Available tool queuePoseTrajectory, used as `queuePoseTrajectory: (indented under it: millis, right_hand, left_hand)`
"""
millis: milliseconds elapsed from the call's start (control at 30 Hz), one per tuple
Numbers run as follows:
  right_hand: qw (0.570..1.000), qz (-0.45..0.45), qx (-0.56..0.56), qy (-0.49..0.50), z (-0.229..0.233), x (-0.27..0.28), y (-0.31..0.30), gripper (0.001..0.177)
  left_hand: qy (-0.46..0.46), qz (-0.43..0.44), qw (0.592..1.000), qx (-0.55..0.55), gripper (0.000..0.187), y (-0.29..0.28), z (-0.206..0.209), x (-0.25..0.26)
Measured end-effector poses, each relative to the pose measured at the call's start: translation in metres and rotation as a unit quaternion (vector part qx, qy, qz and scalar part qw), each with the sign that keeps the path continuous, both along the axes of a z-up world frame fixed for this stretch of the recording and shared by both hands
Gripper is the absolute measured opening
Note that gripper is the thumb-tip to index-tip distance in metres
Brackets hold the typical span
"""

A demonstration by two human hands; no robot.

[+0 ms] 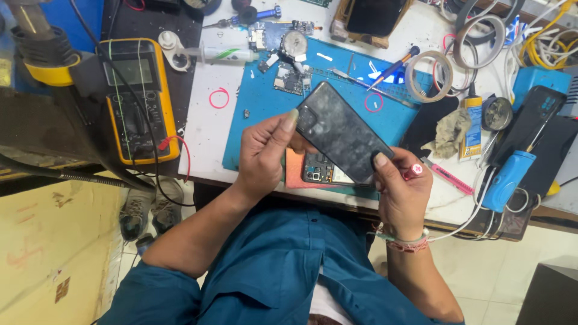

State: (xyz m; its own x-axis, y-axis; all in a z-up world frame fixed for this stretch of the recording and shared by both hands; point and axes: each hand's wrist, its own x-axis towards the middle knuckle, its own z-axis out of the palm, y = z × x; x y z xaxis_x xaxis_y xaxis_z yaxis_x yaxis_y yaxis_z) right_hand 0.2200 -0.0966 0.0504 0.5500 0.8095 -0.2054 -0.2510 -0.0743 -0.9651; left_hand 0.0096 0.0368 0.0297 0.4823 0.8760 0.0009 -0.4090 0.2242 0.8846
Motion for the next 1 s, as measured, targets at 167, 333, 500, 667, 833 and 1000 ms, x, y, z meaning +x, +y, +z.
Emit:
queuePoseTrajectory:
  millis: [167,333,500,667,833,1000]
  right_hand:
    - [0.997,-0.001,-0.031,-0.069,0.013,-0.007,0.004,0.029]
    - [0.758,0.063,0.057,-0.646,0.055,-0.023,0.017,0.04]
    - [0.766,0.117,0.031,-0.632,0.056,-0.019,0.019,0.028]
    - [0.98,0.098,0.01,-0.171,0.03,-0.013,-0.001,0.017]
    - [0.991,0.13,-0.016,-0.04,0.006,-0.01,-0.016,0.015]
    - [0.99,0.134,-0.028,-0.015,0.0,-0.01,-0.02,0.015]
  left_hand:
    - [-0.022,-0.006,0.999,-0.023,0.036,-0.008,0.001,0.005]
    - [-0.009,0.006,1.0,-0.023,0.037,-0.008,0.015,0.008]
    - [-0.034,0.004,0.997,-0.064,0.035,-0.012,0.031,0.011]
    - [-0.044,-0.052,0.997,-0.042,0.025,-0.011,0.031,0.01]
    - [-0.023,-0.078,0.994,-0.072,0.028,-0.021,0.024,0.008]
    - [-0.002,-0.065,0.996,-0.058,0.03,-0.024,0.025,0.01]
